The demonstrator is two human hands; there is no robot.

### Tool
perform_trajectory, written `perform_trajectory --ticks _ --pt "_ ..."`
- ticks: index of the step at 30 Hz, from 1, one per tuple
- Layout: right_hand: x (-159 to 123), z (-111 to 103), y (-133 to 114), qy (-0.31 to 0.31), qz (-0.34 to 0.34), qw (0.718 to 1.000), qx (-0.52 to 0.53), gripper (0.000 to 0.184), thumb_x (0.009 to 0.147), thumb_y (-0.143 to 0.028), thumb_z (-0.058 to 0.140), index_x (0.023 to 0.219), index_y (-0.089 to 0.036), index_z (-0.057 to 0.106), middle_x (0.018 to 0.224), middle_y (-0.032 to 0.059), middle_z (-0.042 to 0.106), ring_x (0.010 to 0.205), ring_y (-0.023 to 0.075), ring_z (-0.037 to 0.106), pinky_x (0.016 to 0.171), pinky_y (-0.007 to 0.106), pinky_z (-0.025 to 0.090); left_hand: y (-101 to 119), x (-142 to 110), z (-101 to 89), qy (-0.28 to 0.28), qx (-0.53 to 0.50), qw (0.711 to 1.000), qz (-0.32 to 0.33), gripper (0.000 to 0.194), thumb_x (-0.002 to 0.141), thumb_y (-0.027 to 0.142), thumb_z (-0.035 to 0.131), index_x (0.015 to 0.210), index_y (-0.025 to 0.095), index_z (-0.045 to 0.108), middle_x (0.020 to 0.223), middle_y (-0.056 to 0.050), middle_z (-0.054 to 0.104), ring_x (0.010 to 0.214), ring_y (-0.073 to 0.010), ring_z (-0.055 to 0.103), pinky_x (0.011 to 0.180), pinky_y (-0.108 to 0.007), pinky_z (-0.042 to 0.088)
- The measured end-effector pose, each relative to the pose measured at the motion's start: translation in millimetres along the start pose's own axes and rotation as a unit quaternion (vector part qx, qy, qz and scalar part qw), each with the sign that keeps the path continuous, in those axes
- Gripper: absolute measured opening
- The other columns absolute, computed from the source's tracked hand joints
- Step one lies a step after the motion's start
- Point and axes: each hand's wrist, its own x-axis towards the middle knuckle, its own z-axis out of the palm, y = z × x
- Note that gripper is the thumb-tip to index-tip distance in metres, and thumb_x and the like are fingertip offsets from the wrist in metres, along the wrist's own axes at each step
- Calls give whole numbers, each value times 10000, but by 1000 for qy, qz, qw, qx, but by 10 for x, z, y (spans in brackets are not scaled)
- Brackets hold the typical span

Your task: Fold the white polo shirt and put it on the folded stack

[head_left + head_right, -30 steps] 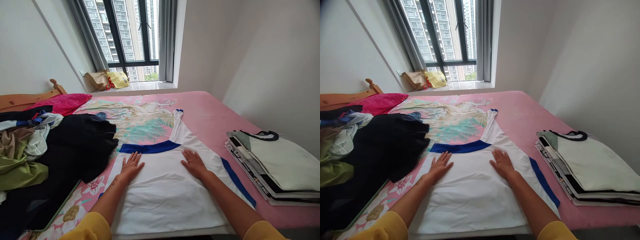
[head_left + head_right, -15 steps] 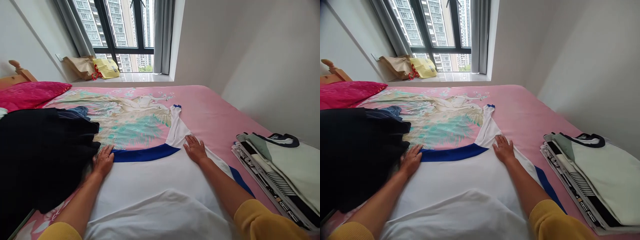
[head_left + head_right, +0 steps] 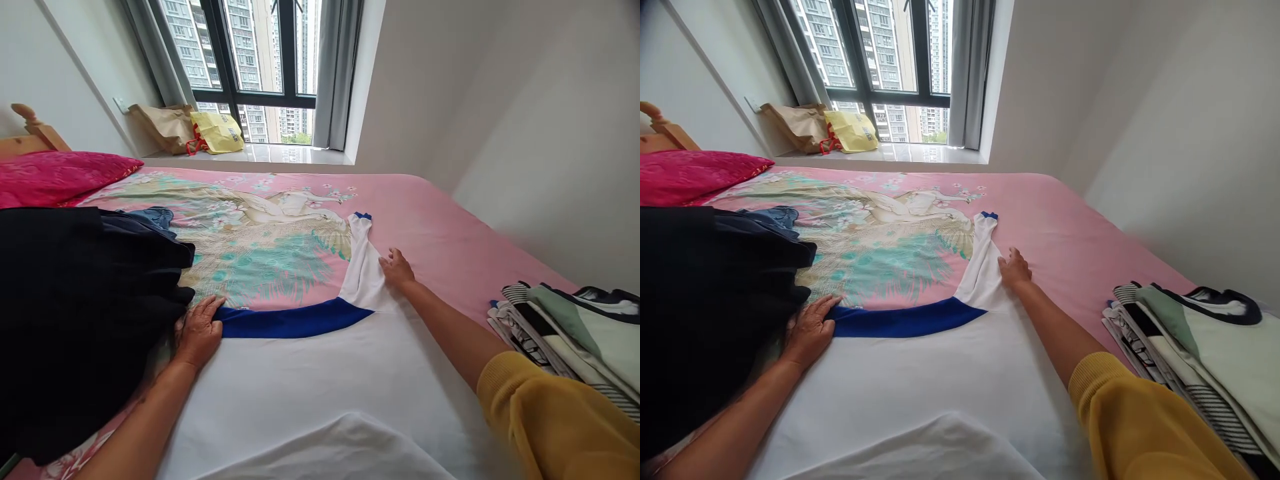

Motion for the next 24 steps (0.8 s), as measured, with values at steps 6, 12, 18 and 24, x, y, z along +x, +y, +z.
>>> perform_trajectory --ticks 6,12,18,24 --pt "510 331 -322 -21 -117 980 -160 691 802 -185 460 1421 -384 225 1493 64 206 1245 295 371 924 446 413 -32 -39 49 14 -8 1000 6 507 775 148 366 1232 271 548 1363 -33 490 1268 -243 410 1074 -497 254" --pt "545 416 -348 -26 -167 959 -229 352 867 -269 369 1141 -257 589 1359 117 406 1118 307 471 830 444 446 -18 -77 35 14 -17 1000 -1 515 756 131 395 1215 292 565 1347 -17 504 1255 -243 421 1073 -477 263" --pt "196 -179 -324 52 -300 932 -197 204 753 -262 494 869 -179 640 1135 98 570 1121 253 456 949 347 366 -6 -81 22 18 -26 999 1 497 754 125 399 1191 271 587 1349 -48 494 1247 -250 415 1075 -476 246" --pt "-529 -755 -329 7 -232 971 -63 176 765 -337 469 880 -227 545 694 7 591 627 174 535 610 264 403 35 71 -196 -75 -28 997 4 539 699 120 445 1195 277 585 1299 -50 511 1201 -260 437 1050 -418 288"
